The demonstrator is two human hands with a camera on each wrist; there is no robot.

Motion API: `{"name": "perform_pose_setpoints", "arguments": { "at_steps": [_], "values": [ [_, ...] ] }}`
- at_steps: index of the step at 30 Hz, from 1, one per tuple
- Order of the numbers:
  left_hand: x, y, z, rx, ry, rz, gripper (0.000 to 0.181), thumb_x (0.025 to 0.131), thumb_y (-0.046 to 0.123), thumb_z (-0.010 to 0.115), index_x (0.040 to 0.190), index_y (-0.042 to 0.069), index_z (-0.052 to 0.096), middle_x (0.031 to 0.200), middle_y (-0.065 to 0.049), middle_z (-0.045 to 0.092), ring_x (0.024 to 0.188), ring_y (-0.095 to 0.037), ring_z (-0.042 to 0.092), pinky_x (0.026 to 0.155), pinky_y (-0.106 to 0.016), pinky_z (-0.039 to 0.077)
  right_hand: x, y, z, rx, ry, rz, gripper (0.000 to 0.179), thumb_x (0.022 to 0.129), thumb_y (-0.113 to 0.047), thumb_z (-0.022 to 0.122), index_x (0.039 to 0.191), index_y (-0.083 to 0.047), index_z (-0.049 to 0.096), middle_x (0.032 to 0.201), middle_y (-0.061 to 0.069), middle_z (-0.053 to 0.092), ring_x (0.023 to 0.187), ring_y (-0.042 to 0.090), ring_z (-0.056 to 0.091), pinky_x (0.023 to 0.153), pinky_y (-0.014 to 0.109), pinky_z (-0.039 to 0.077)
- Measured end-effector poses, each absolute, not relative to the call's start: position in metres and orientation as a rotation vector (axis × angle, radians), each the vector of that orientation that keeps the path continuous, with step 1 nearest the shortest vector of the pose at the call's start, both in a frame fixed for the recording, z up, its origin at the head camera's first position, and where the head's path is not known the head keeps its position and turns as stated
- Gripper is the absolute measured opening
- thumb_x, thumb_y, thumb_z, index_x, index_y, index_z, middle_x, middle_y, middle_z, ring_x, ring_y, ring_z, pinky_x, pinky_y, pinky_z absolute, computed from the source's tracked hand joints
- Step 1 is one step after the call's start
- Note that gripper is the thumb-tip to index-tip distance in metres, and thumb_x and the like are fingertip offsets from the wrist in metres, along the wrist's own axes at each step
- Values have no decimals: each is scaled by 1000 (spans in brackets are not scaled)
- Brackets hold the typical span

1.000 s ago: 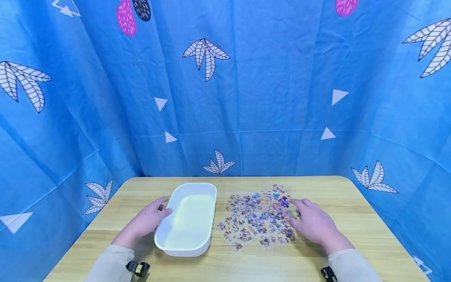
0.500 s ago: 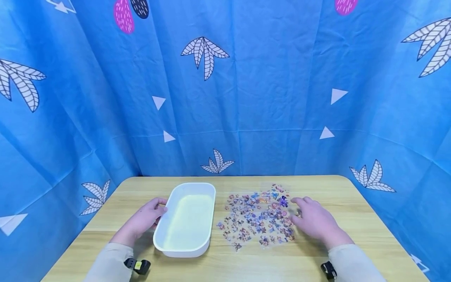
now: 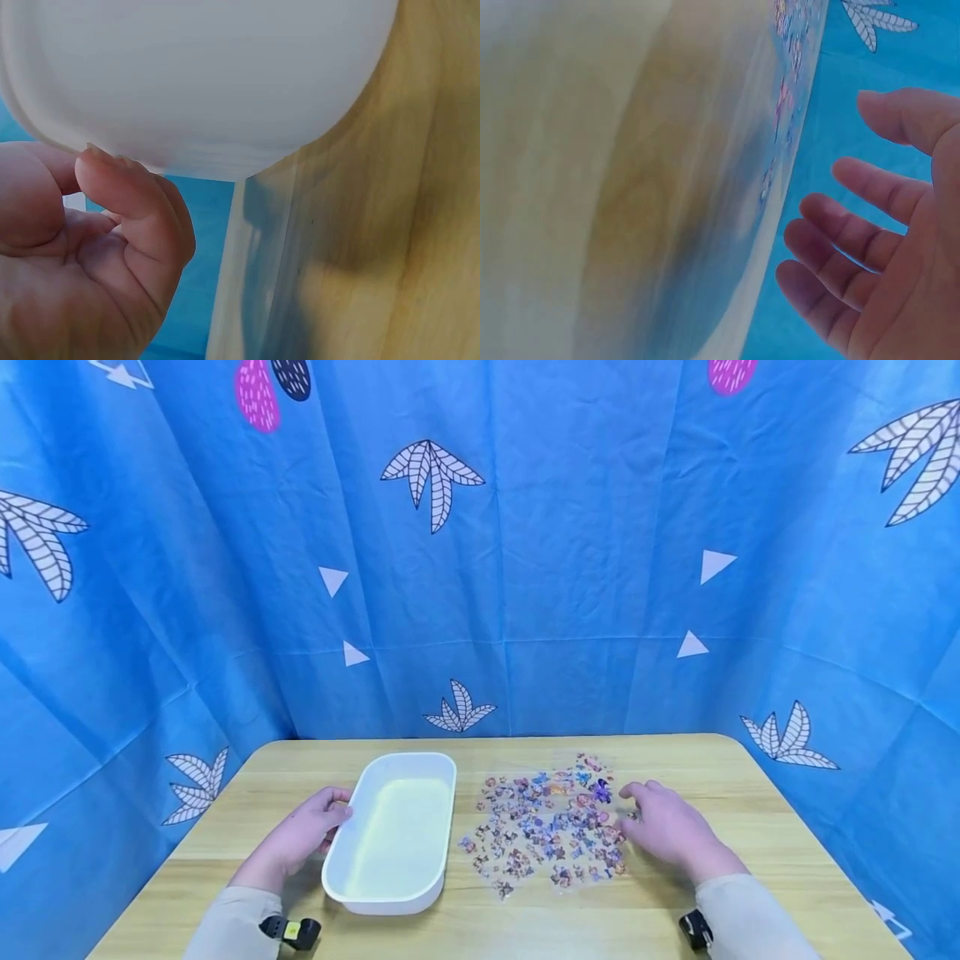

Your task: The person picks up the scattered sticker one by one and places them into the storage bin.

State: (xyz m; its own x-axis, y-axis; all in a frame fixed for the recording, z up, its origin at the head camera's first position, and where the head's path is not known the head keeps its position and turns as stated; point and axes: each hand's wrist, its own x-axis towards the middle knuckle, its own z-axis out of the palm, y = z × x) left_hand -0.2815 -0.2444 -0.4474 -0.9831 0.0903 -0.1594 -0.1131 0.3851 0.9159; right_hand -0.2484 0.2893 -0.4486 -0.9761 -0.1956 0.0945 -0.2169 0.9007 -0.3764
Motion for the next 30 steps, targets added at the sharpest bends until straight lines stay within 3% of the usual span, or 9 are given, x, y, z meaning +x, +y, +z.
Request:
{"name": "perform_pose_setpoints", "arguments": {
  "at_steps": [3, 7, 11, 15, 20, 30],
  "values": [
    [-281, -245, -447, -10, 2444, 1663, 31, 105, 13, 49, 133, 0, 49, 99, -15, 62, 81, -27, 61, 65, -37, 51, -257, 295, -450, 322, -3020, 687, 53, 94, -31, 70, 133, 1, 58, 116, 23, 64, 103, 41, 63, 87, 64, 50],
    [-282, -245, -448, -2, 2425, 1686, 30, 105, 12, 49, 133, 1, 48, 100, -15, 63, 81, -27, 62, 65, -37, 52, -270, 301, -450, 312, -3040, 868, 53, 96, -26, 67, 135, 7, 53, 102, 14, 65, 85, 28, 62, 75, 49, 54],
    [-281, -245, -449, -16, 2411, 1701, 30, 105, 12, 48, 134, 1, 47, 101, -15, 62, 83, -27, 63, 68, -38, 54, -284, 306, -451, 283, -3049, 1014, 56, 98, -27, 65, 138, 8, 49, 101, 9, 64, 81, 19, 59, 71, 40, 52],
    [-281, -246, -451, -15, 2398, 1707, 31, 106, 12, 46, 135, 1, 46, 103, -16, 61, 85, -27, 63, 70, -39, 56, -298, 313, -451, 254, -3070, 1072, 58, 100, -29, 62, 141, 8, 45, 110, 16, 64, 92, 26, 62, 82, 50, 53],
    [-280, -246, -452, -5, 2393, 1706, 31, 107, 14, 46, 135, 1, 46, 104, -16, 61, 86, -27, 63, 70, -40, 56, -313, 320, -451, 274, -3096, 1066, 58, 101, -29, 59, 141, 10, 43, 123, 30, 59, 110, 45, 59, 93, 64, 46],
    [-281, -248, -452, 9, 2368, 1731, 31, 108, 15, 46, 135, 2, 45, 106, -17, 60, 88, -27, 63, 71, -40, 56, -340, 312, -456, 218, -3105, 1048, 55, 103, -27, 54, 144, 9, 42, 133, 35, 52, 120, 51, 52, 99, 66, 41]
  ]
}}
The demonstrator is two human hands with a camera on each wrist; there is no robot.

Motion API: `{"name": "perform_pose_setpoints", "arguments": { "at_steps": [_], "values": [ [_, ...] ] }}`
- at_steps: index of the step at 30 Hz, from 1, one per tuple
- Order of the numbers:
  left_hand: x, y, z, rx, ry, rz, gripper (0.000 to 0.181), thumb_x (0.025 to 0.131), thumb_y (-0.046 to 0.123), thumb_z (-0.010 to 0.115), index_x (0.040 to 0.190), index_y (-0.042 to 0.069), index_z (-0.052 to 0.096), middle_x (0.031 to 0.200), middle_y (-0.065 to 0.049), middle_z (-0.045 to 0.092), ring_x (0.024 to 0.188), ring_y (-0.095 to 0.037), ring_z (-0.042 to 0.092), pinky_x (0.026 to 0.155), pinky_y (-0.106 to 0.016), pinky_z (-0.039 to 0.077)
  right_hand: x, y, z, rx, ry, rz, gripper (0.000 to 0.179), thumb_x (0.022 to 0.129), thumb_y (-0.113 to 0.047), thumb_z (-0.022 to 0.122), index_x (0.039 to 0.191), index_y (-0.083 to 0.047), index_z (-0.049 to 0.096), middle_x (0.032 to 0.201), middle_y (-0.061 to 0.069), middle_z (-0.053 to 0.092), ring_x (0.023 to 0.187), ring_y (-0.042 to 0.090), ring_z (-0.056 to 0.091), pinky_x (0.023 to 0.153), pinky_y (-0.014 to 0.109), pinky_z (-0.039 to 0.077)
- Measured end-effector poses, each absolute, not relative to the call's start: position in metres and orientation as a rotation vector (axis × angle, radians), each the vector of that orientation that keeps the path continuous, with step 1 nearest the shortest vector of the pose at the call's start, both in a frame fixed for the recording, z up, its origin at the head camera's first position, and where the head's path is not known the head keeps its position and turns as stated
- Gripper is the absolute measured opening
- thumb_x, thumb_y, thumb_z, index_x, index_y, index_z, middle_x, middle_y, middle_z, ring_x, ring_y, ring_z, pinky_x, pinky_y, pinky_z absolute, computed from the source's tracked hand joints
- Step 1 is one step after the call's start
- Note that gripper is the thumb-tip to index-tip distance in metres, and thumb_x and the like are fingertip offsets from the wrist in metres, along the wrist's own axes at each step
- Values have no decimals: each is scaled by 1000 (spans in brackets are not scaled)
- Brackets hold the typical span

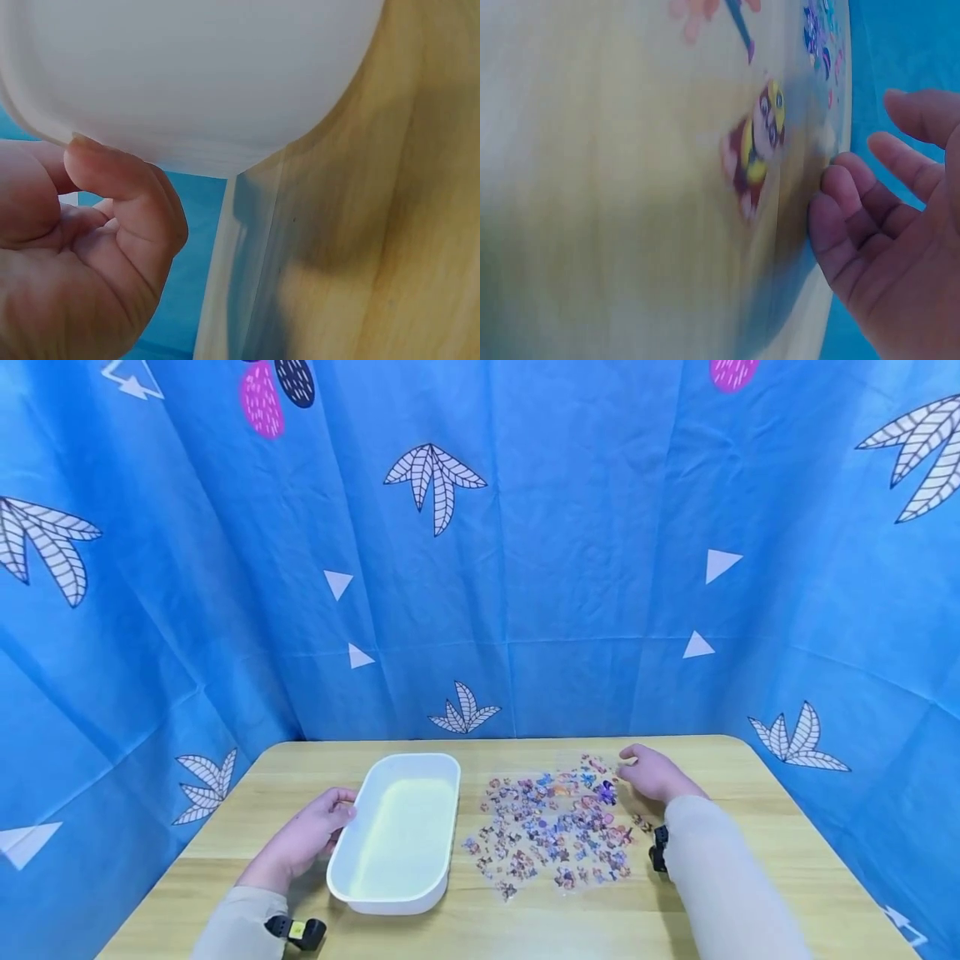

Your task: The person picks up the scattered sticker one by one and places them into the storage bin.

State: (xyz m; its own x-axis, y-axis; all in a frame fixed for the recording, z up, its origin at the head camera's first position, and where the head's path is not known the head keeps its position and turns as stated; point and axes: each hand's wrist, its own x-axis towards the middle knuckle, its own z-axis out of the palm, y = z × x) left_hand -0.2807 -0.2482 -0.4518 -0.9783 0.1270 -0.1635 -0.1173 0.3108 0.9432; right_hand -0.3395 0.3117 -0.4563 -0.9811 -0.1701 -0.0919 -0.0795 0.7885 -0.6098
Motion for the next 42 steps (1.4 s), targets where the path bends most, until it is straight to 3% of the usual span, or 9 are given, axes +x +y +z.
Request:
{"name": "perform_pose_setpoints", "arguments": {
  "at_steps": [6, 20, 25, 42],
  "values": [
    [-281, -248, -452, 0, 2363, 1722, 30, 107, 15, 46, 135, 2, 47, 106, -17, 60, 89, -28, 63, 72, -41, 57, -351, 304, -460, -141, 2833, -948, 53, 104, -24, 52, 144, 9, 41, 135, 35, 51, 118, 49, 54, 99, 65, 42],
    [-282, -246, -451, 40, 2355, 1727, 29, 107, 14, 46, 133, 1, 47, 105, -17, 60, 87, -28, 62, 71, -40, 56, -365, 304, -460, -66, 2814, -789, 53, 97, -23, 57, 141, 4, 44, 143, 38, 42, 126, 57, 44, 100, 68, 39],
    [-280, -249, -450, 33, 2356, 1724, 29, 107, 15, 46, 133, 2, 47, 105, -17, 60, 87, -29, 62, 70, -39, 56, -368, 300, -461, -77, 2834, -761, 45, 97, -21, 58, 135, 2, 48, 141, 40, 43, 128, 59, 41, 100, 69, 37],
    [-283, -251, -454, 17, 2366, 1728, 28, 107, 14, 45, 133, 2, 48, 105, -18, 59, 87, -29, 63, 71, -41, 57, -367, 302, -461, -60, 2812, -789, 36, 98, -13, 59, 130, 1, 49, 138, 36, 45, 118, 48, 51, 95, 63, 43]
  ]
}}
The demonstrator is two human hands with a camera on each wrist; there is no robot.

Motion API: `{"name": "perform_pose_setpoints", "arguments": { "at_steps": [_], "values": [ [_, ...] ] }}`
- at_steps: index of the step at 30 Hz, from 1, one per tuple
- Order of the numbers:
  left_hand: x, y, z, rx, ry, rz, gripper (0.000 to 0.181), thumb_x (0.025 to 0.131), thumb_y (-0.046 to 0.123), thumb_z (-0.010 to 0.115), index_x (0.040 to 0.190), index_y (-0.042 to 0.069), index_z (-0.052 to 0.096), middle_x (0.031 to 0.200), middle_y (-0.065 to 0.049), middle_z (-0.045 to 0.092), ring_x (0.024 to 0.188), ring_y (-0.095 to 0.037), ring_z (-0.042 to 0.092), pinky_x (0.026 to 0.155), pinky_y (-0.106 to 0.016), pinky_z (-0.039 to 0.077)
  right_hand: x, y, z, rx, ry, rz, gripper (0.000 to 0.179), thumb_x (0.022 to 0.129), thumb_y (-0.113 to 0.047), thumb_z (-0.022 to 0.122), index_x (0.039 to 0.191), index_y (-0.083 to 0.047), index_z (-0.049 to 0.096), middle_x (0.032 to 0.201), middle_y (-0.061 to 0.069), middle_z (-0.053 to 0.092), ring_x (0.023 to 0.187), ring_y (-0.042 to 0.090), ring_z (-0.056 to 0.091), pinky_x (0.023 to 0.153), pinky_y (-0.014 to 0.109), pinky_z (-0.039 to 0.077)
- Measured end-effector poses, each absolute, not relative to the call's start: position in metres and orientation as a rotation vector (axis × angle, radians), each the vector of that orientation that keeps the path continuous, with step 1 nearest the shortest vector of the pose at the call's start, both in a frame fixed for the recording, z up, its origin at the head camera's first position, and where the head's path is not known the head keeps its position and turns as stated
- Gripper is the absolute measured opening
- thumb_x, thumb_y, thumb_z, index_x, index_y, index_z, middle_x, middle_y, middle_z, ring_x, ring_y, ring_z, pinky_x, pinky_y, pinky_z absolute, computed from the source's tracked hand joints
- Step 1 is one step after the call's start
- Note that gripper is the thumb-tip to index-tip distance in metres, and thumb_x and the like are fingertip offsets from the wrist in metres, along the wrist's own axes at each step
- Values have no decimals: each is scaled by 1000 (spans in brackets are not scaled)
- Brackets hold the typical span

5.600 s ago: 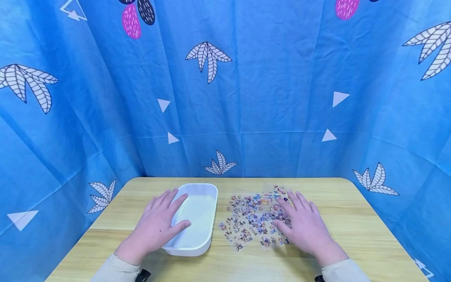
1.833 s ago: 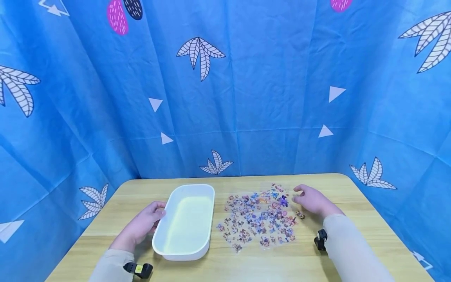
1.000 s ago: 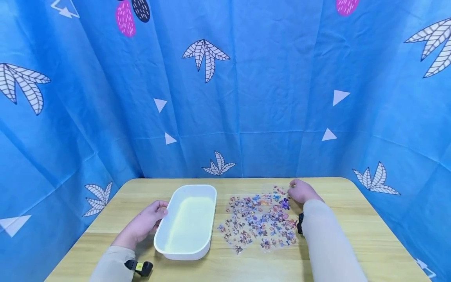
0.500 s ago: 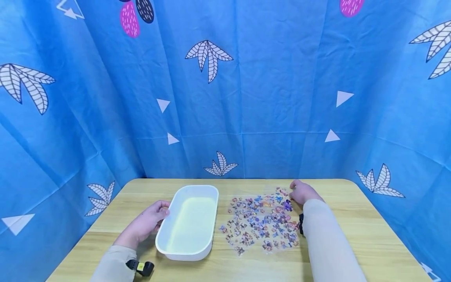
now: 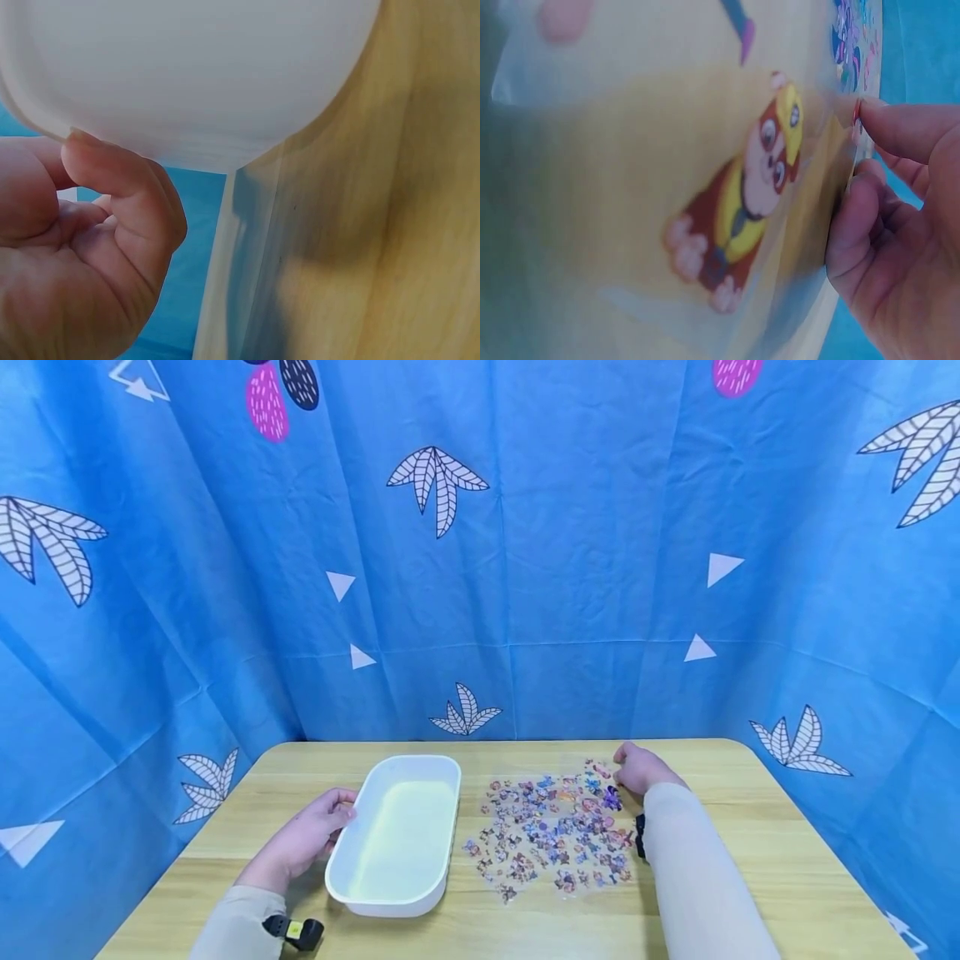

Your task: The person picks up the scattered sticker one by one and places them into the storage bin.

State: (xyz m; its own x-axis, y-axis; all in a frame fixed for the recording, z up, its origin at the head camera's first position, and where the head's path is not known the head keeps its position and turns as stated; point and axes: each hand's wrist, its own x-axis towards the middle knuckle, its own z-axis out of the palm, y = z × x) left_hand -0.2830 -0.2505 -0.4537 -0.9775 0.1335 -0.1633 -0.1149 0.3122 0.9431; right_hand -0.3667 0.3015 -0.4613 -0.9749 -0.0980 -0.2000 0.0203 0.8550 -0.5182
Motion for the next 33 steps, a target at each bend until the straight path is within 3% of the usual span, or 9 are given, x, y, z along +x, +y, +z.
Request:
{"name": "perform_pose_setpoints", "arguments": {
  "at_steps": [5, 11, 19, 25, 29, 32, 33],
  "values": [
    [-283, -250, -455, 1, 2365, 1730, 27, 107, 14, 46, 132, 3, 49, 105, -17, 60, 88, -29, 63, 71, -41, 57, -367, 302, -463, -56, 2806, -800, 30, 98, -12, 58, 124, 0, 51, 130, 31, 51, 111, 43, 53, 92, 60, 45],
    [-283, -250, -455, -6, 2367, 1729, 27, 107, 13, 46, 132, 3, 49, 106, -17, 60, 88, -29, 63, 72, -41, 56, -368, 303, -464, -58, 2807, -785, 7, 97, -11, 54, 99, -4, 53, 92, 13, 55, 80, 27, 52, 69, 41, 46],
    [-282, -251, -453, 6, 2371, 1716, 29, 107, 14, 46, 134, 3, 48, 107, -16, 61, 89, -29, 63, 71, -40, 56, -368, 303, -467, -97, 2839, -746, 18, 99, -11, 41, 81, -8, 45, 77, 10, 46, 70, 24, 46, 67, 40, 41],
    [-281, -251, -452, -7, 2379, 1712, 28, 107, 14, 47, 132, 3, 49, 105, -16, 61, 88, -28, 63, 70, -40, 56, -366, 304, -466, -68, 2789, -809, 21, 103, -12, 34, 91, -5, 50, 83, 12, 49, 74, 26, 48, 66, 41, 44],
    [-281, -250, -452, -11, 2384, 1717, 28, 107, 16, 48, 132, 4, 50, 106, -15, 62, 88, -28, 63, 71, -40, 55, -362, 305, -462, -116, 2818, -799, 28, 106, -14, 34, 110, 5, 54, 96, 19, 57, 88, 34, 55, 78, 52, 49],
    [-281, -249, -451, -4, 2377, 1727, 28, 107, 15, 48, 132, 4, 50, 106, -15, 62, 88, -28, 63, 71, -40, 56, -361, 308, -462, -146, 2839, -817, 28, 107, -14, 36, 112, 5, 55, 96, 17, 58, 88, 31, 56, 80, 52, 48],
    [-281, -249, -451, -5, 2377, 1729, 28, 107, 14, 48, 132, 4, 50, 106, -16, 61, 88, -28, 63, 71, -40, 56, -360, 308, -462, -139, 2831, -844, 26, 108, -14, 35, 109, 4, 54, 91, 14, 55, 82, 29, 54, 76, 49, 48]
  ]
}}
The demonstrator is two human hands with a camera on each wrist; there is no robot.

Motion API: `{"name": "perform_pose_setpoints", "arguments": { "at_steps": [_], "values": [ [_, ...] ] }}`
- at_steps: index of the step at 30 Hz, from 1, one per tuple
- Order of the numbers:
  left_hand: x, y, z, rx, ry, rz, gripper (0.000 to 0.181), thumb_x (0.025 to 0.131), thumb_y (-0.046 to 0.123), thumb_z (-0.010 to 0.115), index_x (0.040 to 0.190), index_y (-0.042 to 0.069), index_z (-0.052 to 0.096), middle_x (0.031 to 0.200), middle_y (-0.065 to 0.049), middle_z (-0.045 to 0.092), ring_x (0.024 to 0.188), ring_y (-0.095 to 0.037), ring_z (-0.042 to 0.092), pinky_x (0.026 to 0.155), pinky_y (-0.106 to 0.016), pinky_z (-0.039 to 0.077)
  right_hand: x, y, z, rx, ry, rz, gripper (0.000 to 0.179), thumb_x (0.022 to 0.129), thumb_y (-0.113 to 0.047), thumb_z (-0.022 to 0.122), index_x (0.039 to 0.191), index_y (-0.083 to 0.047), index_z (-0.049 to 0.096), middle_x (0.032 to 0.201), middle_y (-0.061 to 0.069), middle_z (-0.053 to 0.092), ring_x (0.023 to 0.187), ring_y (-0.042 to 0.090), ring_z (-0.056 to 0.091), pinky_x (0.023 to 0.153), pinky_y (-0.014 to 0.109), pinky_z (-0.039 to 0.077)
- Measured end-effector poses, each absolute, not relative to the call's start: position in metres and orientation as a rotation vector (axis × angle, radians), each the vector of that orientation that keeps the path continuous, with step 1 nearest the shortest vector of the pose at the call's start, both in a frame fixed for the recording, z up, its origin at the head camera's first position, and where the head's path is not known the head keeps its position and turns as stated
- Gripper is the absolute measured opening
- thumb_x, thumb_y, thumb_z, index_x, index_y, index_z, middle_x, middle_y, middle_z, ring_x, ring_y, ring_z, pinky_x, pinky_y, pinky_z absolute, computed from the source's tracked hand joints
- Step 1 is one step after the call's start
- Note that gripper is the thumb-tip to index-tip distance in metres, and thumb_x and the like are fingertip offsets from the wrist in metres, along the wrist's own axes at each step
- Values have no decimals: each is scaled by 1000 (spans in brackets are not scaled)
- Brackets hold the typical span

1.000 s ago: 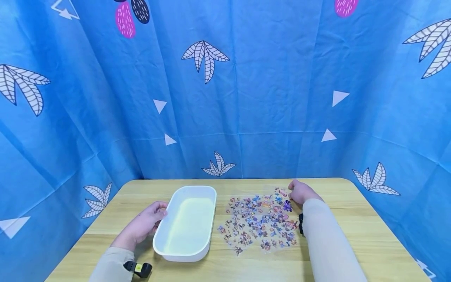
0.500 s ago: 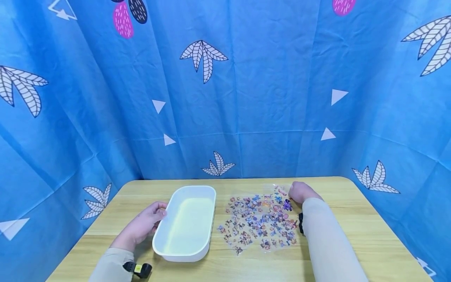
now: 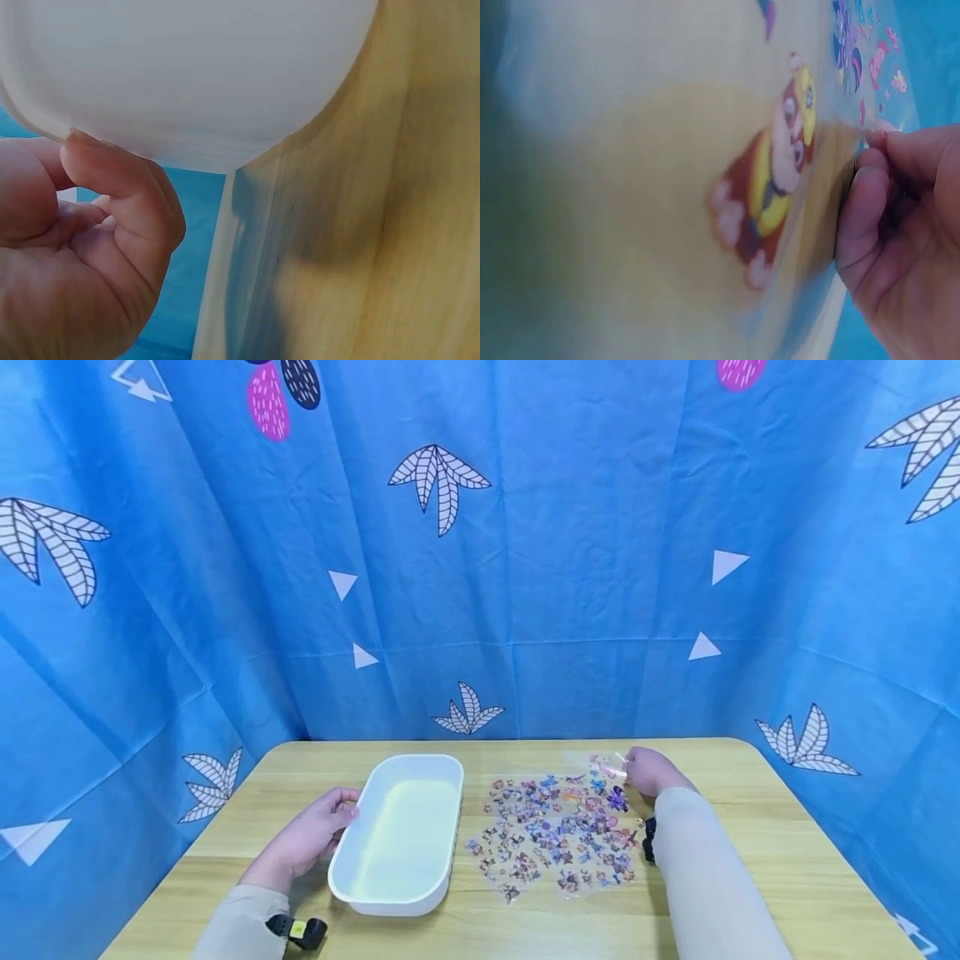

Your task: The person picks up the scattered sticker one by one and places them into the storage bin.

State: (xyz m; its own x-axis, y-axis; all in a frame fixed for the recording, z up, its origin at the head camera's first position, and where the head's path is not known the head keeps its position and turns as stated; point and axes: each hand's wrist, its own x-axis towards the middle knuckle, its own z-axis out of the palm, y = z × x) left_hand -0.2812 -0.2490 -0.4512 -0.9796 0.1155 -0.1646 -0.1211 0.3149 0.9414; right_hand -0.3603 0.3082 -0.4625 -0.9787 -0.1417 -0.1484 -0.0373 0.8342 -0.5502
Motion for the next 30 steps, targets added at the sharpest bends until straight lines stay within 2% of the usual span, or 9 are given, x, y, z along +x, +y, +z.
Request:
{"name": "perform_pose_setpoints", "arguments": {
  "at_steps": [6, 9, 16, 24, 30],
  "values": [
    [-281, -251, -452, -11, 2380, 1729, 28, 107, 14, 47, 133, 3, 50, 105, -16, 61, 87, -28, 63, 71, -41, 56, -358, 313, -469, -100, 2780, -1042, 27, 108, -14, 33, 108, 2, 54, 83, 10, 52, 66, 21, 49, 61, 39, 45],
    [-281, -250, -452, -1, 2381, 1727, 28, 107, 14, 47, 133, 3, 50, 105, -16, 61, 87, -29, 63, 71, -40, 56, -355, 319, -470, -47, 2689, -1239, 27, 109, -13, 32, 109, 5, 53, 85, 12, 53, 66, 21, 49, 62, 37, 47],
    [-280, -248, -451, 1, 2383, 1725, 28, 107, 15, 48, 132, 4, 51, 105, -15, 62, 88, -28, 63, 71, -40, 56, -349, 327, -471, -19, 2606, -1451, 28, 109, -9, 35, 111, 13, 54, 94, 16, 58, 80, 23, 57, 70, 34, 57],
    [-281, -250, -450, -18, 2391, 1708, 27, 107, 16, 49, 131, 5, 51, 106, -15, 61, 89, -28, 62, 72, -39, 55, -347, 322, -469, -27, 2587, -1434, 25, 107, -12, 44, 107, 9, 58, 92, 14, 60, 79, 23, 60, 70, 35, 58],
    [-283, -250, -452, 1, 2370, 1732, 27, 107, 14, 48, 132, 3, 49, 106, -17, 60, 89, -29, 63, 71, -40, 56, -345, 315, -469, -13, 2666, -1379, 21, 106, -10, 46, 103, 7, 59, 88, 15, 64, 74, 23, 64, 66, 35, 58]
  ]
}}
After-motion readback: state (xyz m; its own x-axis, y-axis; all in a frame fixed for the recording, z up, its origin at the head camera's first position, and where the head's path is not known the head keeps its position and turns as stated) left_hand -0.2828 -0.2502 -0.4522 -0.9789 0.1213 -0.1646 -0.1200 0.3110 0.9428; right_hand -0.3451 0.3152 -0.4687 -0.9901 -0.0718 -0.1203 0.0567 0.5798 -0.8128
